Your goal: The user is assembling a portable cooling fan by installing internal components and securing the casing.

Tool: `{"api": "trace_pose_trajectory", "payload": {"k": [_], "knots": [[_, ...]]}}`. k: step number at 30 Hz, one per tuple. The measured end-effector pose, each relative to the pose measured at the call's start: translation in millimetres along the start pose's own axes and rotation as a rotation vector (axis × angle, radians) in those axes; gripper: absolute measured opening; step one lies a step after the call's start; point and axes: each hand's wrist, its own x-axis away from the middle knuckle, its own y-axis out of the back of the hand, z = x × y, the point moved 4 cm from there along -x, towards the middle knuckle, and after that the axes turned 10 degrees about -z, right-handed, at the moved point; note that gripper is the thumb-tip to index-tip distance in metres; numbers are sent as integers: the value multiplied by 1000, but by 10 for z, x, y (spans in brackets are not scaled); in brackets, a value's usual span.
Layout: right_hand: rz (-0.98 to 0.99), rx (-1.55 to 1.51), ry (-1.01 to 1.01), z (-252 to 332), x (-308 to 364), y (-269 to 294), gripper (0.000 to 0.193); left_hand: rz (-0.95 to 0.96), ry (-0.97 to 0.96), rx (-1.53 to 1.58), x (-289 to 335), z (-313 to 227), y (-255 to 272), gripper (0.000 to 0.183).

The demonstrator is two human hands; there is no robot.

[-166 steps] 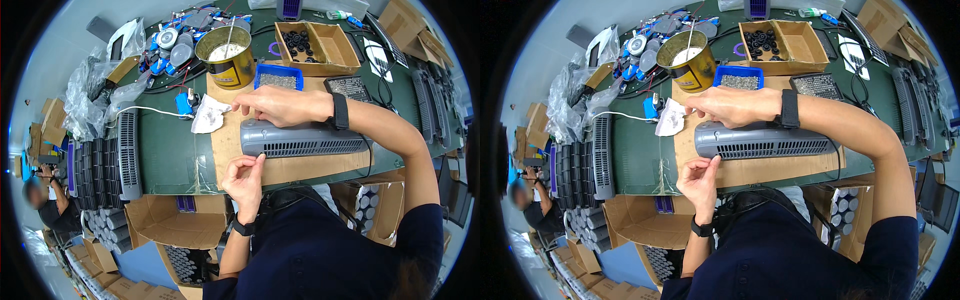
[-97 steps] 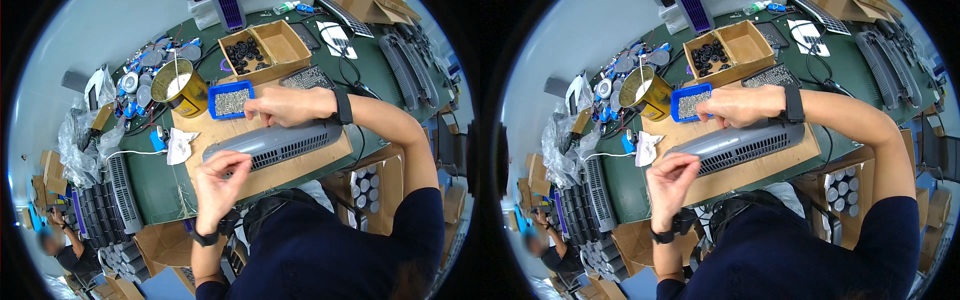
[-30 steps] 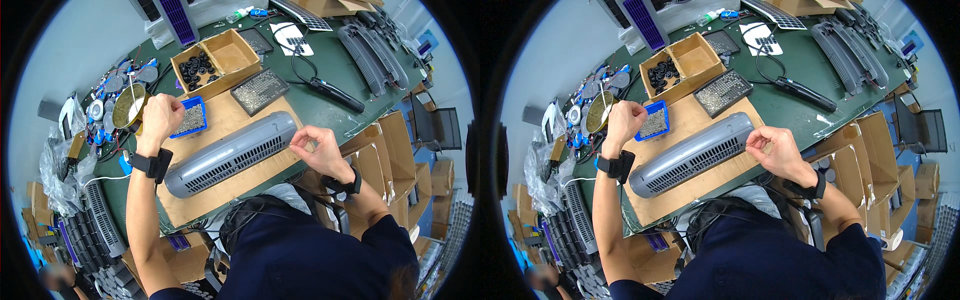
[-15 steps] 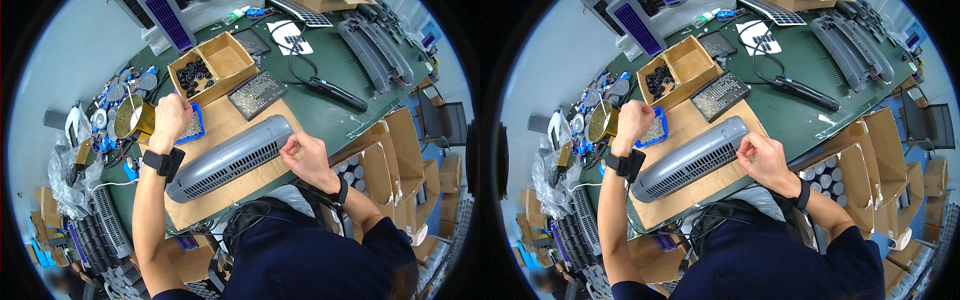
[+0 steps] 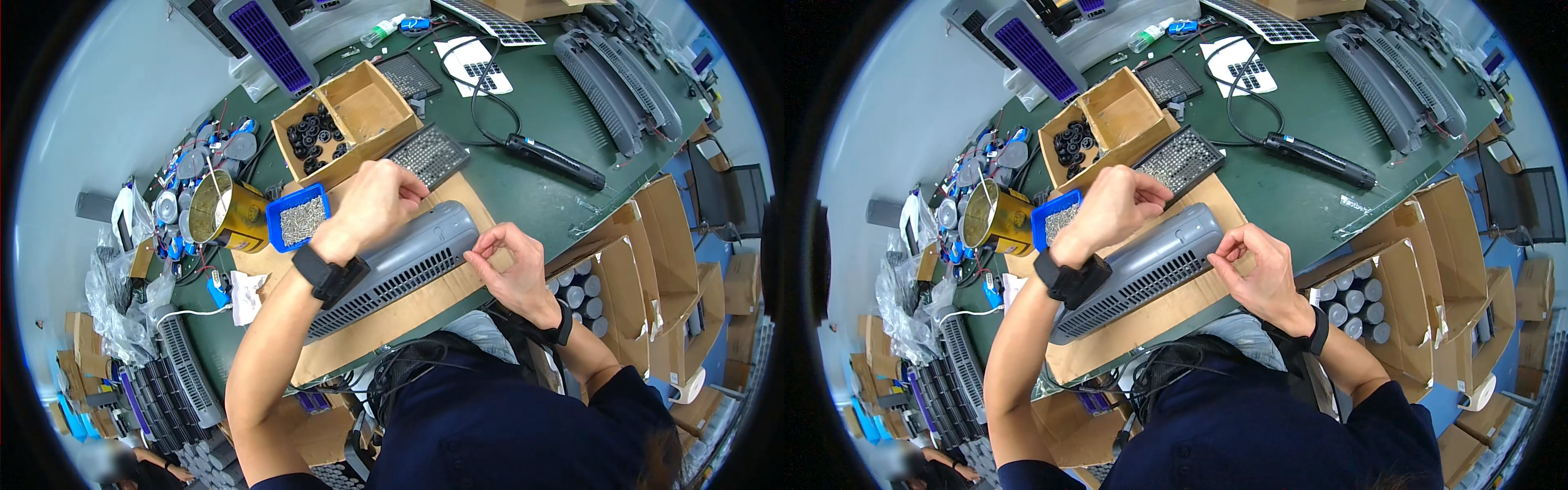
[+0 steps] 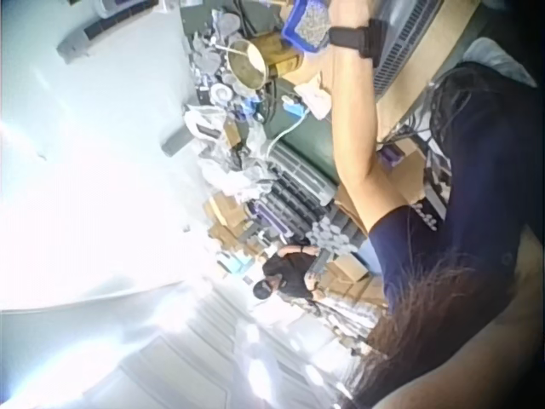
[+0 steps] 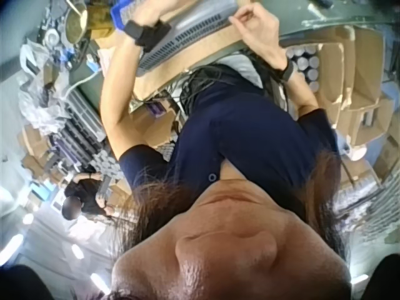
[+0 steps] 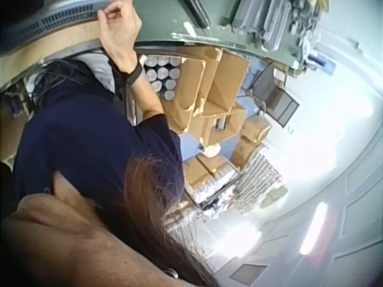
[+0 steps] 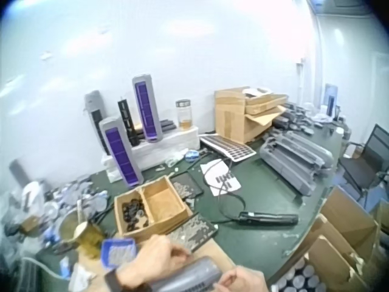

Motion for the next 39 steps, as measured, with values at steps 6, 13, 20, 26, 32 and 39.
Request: {"api": "trace_pose_trajectory", "payload": {"k": [6,13,20,26,32,39], "knots": [[26,-23,-53,-37,17,47,21,77,5,44,-61,-58,-128,20],[34,-52,-49,-98,15,19,21,88,-4,40,-114,-88,-157,19],[67,-81,-72,-102,-49,45,22,123,-49,-18,-114,-93,-190,21],[-91,255,142,-449,-822,506,26,146,-41,83,85,-27,-155,30],[223,835,99,-1180,-1129,962,48,8,-104,-134,660,-393,97,51],[97,-440,-222,87,-949,571,55,-220,-228,-790,958,-338,-434,89]]}}
